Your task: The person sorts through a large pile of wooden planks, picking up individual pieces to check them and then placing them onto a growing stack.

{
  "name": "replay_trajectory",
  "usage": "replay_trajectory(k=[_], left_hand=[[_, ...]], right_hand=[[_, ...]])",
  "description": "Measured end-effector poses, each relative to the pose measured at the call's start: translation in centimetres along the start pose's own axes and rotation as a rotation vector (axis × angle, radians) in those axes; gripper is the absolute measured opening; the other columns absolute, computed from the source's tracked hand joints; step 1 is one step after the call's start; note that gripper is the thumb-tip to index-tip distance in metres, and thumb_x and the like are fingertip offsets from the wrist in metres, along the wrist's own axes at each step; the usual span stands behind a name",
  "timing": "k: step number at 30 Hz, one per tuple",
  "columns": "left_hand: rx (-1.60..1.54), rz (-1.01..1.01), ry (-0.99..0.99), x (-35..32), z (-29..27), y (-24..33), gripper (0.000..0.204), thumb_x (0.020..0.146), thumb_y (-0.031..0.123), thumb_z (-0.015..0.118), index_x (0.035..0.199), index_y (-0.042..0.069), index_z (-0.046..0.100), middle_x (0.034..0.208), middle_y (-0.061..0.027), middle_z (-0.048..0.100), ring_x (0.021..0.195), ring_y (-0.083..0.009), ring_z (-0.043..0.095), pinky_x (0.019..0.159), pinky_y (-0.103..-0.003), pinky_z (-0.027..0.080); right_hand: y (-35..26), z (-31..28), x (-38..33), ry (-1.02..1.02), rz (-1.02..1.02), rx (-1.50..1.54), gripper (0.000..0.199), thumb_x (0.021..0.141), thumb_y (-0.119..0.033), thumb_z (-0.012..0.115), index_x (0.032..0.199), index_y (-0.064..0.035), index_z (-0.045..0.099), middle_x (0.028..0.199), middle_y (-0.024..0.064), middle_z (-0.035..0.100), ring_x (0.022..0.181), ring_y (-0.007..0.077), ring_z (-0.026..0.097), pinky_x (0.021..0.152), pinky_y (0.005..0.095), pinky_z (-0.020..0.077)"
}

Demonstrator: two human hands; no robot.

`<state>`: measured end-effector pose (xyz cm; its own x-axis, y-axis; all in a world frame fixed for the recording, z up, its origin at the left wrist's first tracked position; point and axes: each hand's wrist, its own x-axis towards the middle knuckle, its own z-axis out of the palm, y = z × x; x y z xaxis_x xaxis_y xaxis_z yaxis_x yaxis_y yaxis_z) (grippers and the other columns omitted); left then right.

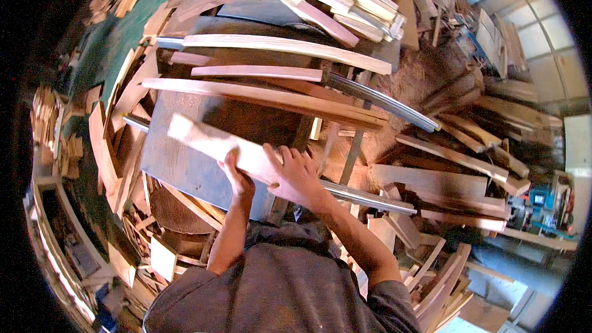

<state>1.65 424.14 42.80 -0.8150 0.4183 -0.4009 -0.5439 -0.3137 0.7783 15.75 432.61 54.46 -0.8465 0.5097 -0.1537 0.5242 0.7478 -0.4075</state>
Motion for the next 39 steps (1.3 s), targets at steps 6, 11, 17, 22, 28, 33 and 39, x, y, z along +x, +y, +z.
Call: replay_trajectory(k=[6, 11, 17, 22, 28, 33, 39], left_hand=[[0.004, 0.013, -0.047, -1.4, 0.1, 0.0, 0.073, 0.086, 0.047, 0.055, 0.141, 0.014, 0.022, 0.137, -0.0142, 0.035, 0.125, -0.0285, 0.04, 0.104, -0.044, 0.034], [0.058, -0.025, -0.102, -0.2, -0.1, -1.3, 0.077, 0.084, 0.06, 0.053, 0.144, 0.024, 0.02, 0.14, -0.0104, 0.036, 0.124, -0.0306, 0.042, 0.101, -0.048, 0.038], [0.064, -0.086, -0.084, 0.5, -1.3, -1.6, 0.085, 0.082, 0.066, 0.052, 0.146, 0.025, 0.016, 0.145, -0.0117, 0.033, 0.13, -0.0315, 0.038, 0.102, -0.048, 0.037], [0.077, -0.113, -0.1, -0.1, -0.2, -0.1, 0.077, 0.085, 0.059, 0.052, 0.142, 0.019, 0.018, 0.144, -0.0127, 0.03, 0.129, -0.0325, 0.037, 0.103, -0.052, 0.036], [0.314, -0.13, -0.216, 2.4, -2.3, -0.7, 0.076, 0.084, 0.06, 0.05, 0.143, 0.017, 0.029, 0.148, -0.0144, 0.031, 0.132, -0.0377, 0.034, 0.103, -0.06, 0.036], [0.474, -0.189, -0.068, 1.3, -1.2, 2.7, 0.077, 0.072, 0.072, 0.052, 0.139, 0.034, 0.043, 0.134, -0.0148, 0.043, 0.114, -0.0404, 0.047, 0.091, -0.055, 0.045], [0.474, -0.169, -0.159, 4.6, -2.4, 2.7, 0.074, 0.058, 0.077, 0.063, 0.121, 0.039, 0.054, 0.113, -0.0132, 0.047, 0.097, -0.0358, 0.049, 0.077, -0.055, 0.047]], right_hand=[[-0.6, -0.6, -0.2, -0.041, 0.018, -0.048, 0.089, 0.07, -0.032, 0.074, 0.145, -0.0109, 0.033, 0.118, 0.0214, 0.055, 0.108, 0.0376, 0.057, 0.09, 0.0458, 0.0471], [0.3, 0.5, 0.1, 0.029, 0.056, -0.05, 0.083, 0.071, -0.026, 0.071, 0.144, -0.0112, 0.035, 0.114, 0.0205, 0.057, 0.108, 0.0368, 0.057, 0.09, 0.0466, 0.0469], [-1.0, 0.4, 0.0, 0.075, 0.053, -0.05, 0.081, 0.07, -0.022, 0.071, 0.143, -0.0131, 0.037, 0.113, 0.0167, 0.056, 0.108, 0.0327, 0.055, 0.094, 0.044, 0.0431], [-1.0, 0.9, -0.5, 0.122, 0.072, -0.019, 0.08, 0.072, -0.026, 0.073, 0.143, -0.0163, 0.038, 0.122, 0.0166, 0.052, 0.116, 0.0327, 0.05, 0.101, 0.048, 0.0374], [-0.6, 1.0, -7.9, 0.611, 0.022, 0.072, 0.074, 0.072, -0.03, 0.077, 0.137, -0.0131, 0.046, 0.13, 0.0178, 0.049, 0.125, 0.0354, 0.044, 0.108, 0.0507, 0.0333], [4.1, 2.6, -21.0, 0.827, 0.544, 0.073, 0.057, 0.073, -0.017, 0.074, 0.126, -0.0078, 0.054, 0.119, 0.0162, 0.057, 0.112, 0.032, 0.054, 0.095, 0.0415, 0.0452], [3.9, 5.7, -41.6, 1.18, 1.214, -0.13, 0.043, 0.075, -0.013, 0.074, 0.115, -0.003, 0.062, 0.112, 0.0162, 0.064, 0.103, 0.0328, 0.06, 0.091, 0.0412, 0.0495]])
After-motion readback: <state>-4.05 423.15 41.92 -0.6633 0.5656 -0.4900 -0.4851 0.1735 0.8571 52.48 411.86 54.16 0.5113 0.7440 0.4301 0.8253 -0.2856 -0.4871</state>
